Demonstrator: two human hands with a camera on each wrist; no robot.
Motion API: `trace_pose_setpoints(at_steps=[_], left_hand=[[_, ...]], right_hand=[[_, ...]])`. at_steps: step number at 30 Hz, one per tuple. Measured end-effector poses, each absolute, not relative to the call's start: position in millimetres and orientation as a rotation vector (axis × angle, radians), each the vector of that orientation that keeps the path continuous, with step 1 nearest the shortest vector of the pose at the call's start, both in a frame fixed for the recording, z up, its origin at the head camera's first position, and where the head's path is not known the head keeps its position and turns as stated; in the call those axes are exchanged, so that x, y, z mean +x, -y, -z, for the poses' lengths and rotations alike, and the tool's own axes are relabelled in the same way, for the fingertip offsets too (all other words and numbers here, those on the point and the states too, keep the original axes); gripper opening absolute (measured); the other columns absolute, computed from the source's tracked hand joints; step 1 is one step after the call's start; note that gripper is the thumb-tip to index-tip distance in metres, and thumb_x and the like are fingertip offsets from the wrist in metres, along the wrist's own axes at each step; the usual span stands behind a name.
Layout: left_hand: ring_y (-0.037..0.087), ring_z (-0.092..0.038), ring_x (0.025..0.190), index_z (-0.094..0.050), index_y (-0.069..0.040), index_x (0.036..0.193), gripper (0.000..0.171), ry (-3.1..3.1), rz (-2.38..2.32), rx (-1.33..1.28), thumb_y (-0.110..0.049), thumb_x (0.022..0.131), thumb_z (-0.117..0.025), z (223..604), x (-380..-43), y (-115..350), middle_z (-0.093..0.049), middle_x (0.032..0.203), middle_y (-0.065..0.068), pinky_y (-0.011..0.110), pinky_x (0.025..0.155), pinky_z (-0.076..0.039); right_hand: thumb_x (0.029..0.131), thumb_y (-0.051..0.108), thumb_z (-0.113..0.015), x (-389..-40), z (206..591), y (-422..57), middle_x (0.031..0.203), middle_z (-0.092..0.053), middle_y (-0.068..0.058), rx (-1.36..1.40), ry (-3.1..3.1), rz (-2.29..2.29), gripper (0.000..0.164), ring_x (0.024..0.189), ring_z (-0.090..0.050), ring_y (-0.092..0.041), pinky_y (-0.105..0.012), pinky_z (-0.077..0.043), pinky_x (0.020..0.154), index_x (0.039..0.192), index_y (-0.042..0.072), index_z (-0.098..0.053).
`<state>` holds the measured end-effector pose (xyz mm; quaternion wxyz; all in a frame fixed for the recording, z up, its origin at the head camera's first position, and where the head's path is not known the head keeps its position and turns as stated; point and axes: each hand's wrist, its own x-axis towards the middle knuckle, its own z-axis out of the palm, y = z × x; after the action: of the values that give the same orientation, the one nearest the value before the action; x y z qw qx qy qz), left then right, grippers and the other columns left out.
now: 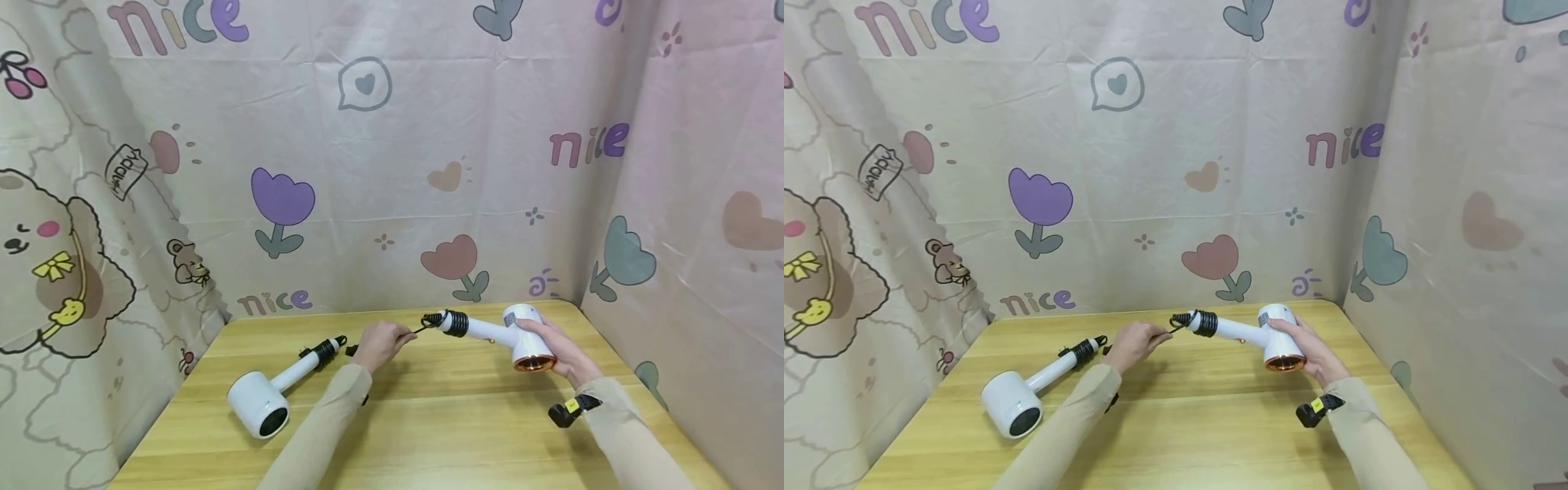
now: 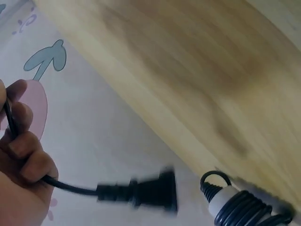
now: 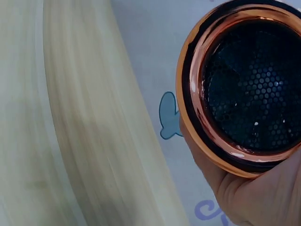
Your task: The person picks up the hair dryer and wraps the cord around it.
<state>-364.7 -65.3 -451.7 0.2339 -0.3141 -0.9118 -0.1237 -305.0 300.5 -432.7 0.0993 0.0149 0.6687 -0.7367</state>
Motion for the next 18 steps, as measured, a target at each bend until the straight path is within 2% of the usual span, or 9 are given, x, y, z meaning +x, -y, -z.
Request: trace_pose_setpoints(at_steps=[3,7,12,18], left_hand=[[0.005,-0.066,0.065,-0.079,-0.026,0.089,0.019,2.502,0.296,-0.853,-0.038,0.093,-0.065,456.1,-363.8,64.4,-0.075,0.082,-0.010,0.024,0.053,-0.051],[0.005,-0.067,0.066,-0.079,-0.026,0.089,0.018,2.492,0.253,-0.863,-0.037,0.093,-0.065,460.4,-360.5,61.8,-0.075,0.083,-0.011,0.024,0.054,-0.052],[0.005,-0.069,0.069,-0.079,-0.025,0.089,0.019,2.516,0.220,-0.903,-0.037,0.093,-0.065,462.7,-350.0,55.9,-0.076,0.083,-0.011,0.024,0.058,-0.055],[0.006,-0.070,0.071,-0.078,-0.024,0.090,0.020,2.532,0.195,-0.949,-0.036,0.095,-0.063,466.6,-337.6,47.4,-0.076,0.085,-0.010,0.024,0.060,-0.056]], right_hand=[[0.100,0.038,-0.053,-305.4,432.3,-297.2,0.105,-0.060,-0.003,0.055,-1.901,2.197,0.084,0.089,-0.066,-0.016,-0.035,-0.059,0.080,0.157,0.014,0.002],[0.099,0.041,-0.053,-307.0,431.9,-291.1,0.104,-0.060,-0.002,0.072,-1.849,2.220,0.079,0.088,-0.066,-0.014,-0.030,-0.058,0.080,0.152,0.007,-0.006],[0.098,0.042,-0.055,-307.8,430.7,-285.5,0.106,-0.057,-0.002,0.178,-1.771,2.292,0.072,0.089,-0.064,-0.013,-0.029,-0.058,0.080,0.148,0.011,-0.013],[0.095,0.038,-0.062,-306.0,430.7,-277.0,0.119,-0.047,-0.004,0.339,-1.685,2.426,0.082,0.092,-0.061,-0.011,-0.028,-0.056,0.086,0.150,0.016,-0.006]])
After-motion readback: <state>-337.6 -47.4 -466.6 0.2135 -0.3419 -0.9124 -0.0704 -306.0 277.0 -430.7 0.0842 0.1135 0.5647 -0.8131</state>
